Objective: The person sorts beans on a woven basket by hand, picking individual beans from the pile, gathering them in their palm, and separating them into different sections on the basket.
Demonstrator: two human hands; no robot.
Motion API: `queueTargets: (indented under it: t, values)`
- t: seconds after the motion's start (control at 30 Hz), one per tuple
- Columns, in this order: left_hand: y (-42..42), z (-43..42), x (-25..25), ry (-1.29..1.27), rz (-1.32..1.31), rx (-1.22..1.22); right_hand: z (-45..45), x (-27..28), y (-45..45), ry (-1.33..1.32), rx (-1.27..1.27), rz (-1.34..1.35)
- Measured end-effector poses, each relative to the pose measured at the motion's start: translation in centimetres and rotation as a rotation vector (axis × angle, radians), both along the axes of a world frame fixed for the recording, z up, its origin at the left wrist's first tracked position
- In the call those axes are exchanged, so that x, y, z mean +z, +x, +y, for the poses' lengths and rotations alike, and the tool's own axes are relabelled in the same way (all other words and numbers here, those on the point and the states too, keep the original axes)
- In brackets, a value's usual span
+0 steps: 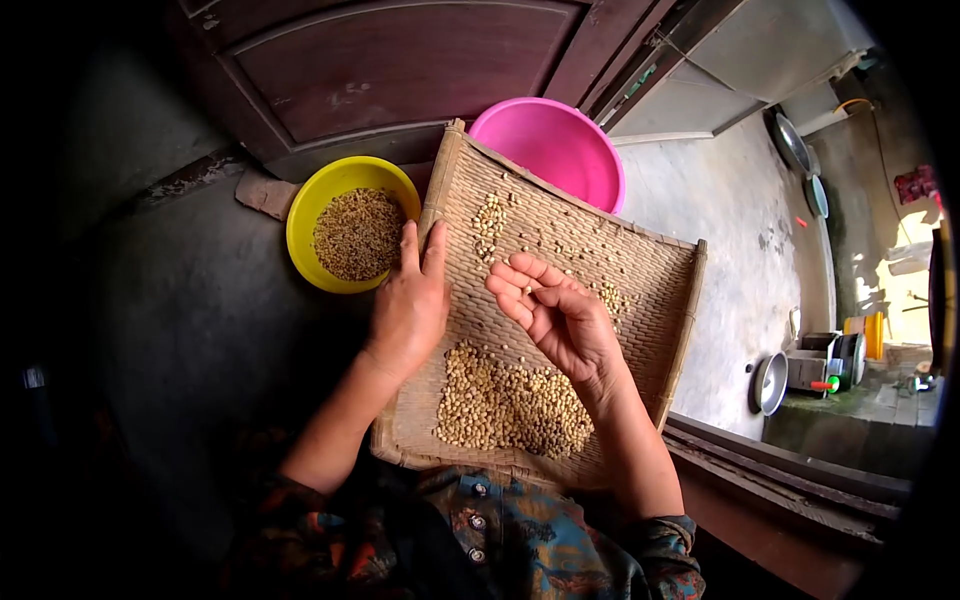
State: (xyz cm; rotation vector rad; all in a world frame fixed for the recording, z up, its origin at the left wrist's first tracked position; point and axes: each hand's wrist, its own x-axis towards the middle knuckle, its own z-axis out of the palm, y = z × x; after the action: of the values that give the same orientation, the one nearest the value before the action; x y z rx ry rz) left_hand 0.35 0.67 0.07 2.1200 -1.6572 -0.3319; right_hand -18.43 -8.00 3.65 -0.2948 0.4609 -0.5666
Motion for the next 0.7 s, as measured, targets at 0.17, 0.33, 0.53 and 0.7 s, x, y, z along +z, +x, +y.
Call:
queueTargets:
  t: [0.17, 0.33, 0.53, 0.7]
  values:
    - [-0.1, 0.0, 0.5, 0.043, -0.023, 0.011, 0.9, 0.0, -1.7, 0.015, -0.009, -0.134]
    - [0.1, 0.0, 0.1, 0.038, -0.05, -0.003, 0.8, 0.6, -2.7, 0.014, -0.058, -0.151]
    - [-0.4, 0.4, 0.3, -0.023, -0.118, 0.003, 1.7, 1.6, -3.7, -0.1, -0.013, -0.068]
    - [-2.6, 0.7, 4.6, -0.45, -0.049, -0.174, 2.5, 1.8, -4.0, -0.156, 0.002, -0.071]
